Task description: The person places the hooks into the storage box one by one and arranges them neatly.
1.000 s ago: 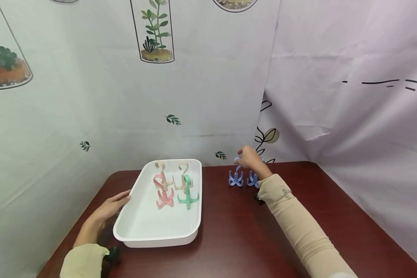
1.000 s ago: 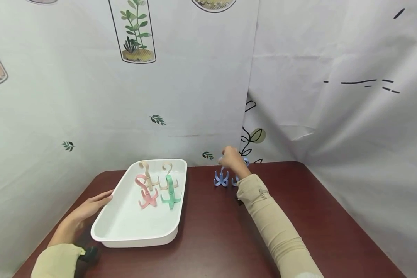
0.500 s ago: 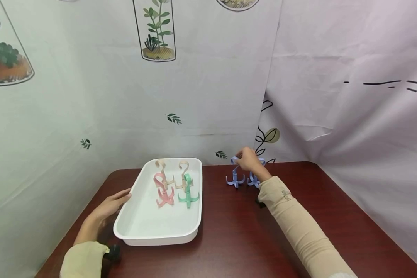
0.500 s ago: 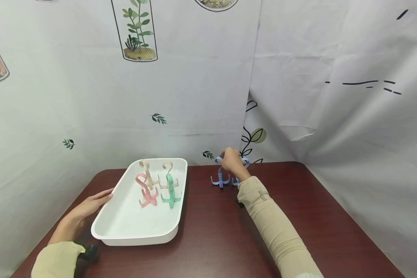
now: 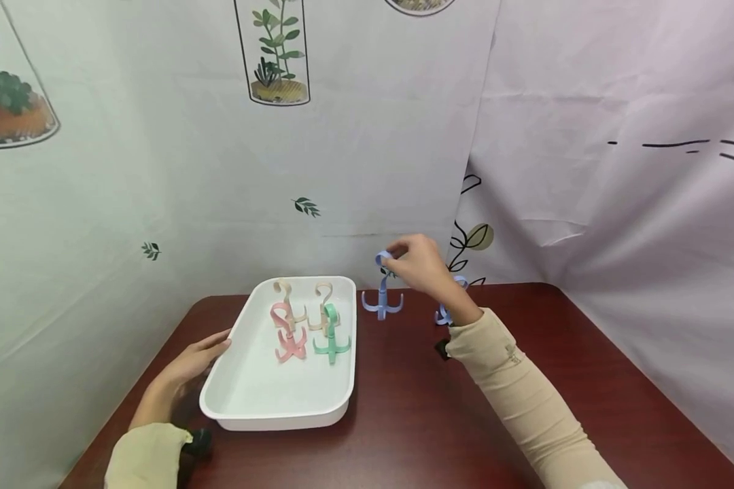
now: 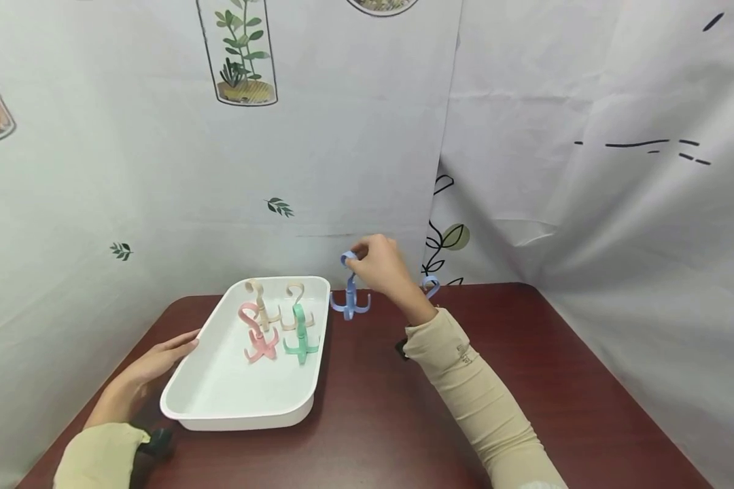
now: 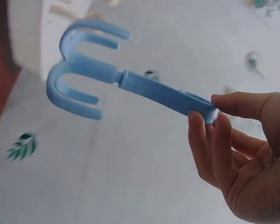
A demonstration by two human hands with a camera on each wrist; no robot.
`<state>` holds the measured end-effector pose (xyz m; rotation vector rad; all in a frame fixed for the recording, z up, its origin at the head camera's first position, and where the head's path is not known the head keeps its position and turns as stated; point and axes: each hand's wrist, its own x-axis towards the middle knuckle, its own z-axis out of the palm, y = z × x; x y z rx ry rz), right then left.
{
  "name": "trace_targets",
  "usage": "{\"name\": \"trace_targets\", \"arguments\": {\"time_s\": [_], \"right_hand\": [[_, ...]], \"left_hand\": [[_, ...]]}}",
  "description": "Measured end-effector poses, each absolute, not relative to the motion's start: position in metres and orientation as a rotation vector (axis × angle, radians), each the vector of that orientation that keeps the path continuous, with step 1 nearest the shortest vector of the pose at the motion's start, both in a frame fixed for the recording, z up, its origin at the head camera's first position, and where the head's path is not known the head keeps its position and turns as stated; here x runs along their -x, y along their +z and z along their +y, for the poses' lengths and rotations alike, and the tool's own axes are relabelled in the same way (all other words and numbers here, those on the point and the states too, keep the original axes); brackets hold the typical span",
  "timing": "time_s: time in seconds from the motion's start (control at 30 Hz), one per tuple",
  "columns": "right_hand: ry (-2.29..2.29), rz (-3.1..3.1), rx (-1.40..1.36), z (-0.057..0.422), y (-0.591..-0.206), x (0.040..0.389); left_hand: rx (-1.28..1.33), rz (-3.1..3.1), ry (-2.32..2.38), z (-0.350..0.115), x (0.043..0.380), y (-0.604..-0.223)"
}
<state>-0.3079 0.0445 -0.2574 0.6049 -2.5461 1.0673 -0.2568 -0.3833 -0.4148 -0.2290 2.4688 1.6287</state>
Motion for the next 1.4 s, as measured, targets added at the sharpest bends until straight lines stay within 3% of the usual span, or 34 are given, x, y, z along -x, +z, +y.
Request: {"name": "trace_targets", "arguments": {"time_s": [0.5,0.83,1.4], "right_hand": [[1.080,-2.503,-0.915,-0.027,-0.249,0.257],[0.913,-2.602,-1.061,-0.076,-0.286,0.255],[0.811,-2.682,-1.027,-0.112,-0.326,0.266]], "left_hand": [[0.170,2.489,1.617,-0.380,0.264,-0.412],[0.170,2.494,1.608,-0.375,0.266,-0.413],[0.191,2.506,1.577,-0.384,0.259,-0.418]]}}
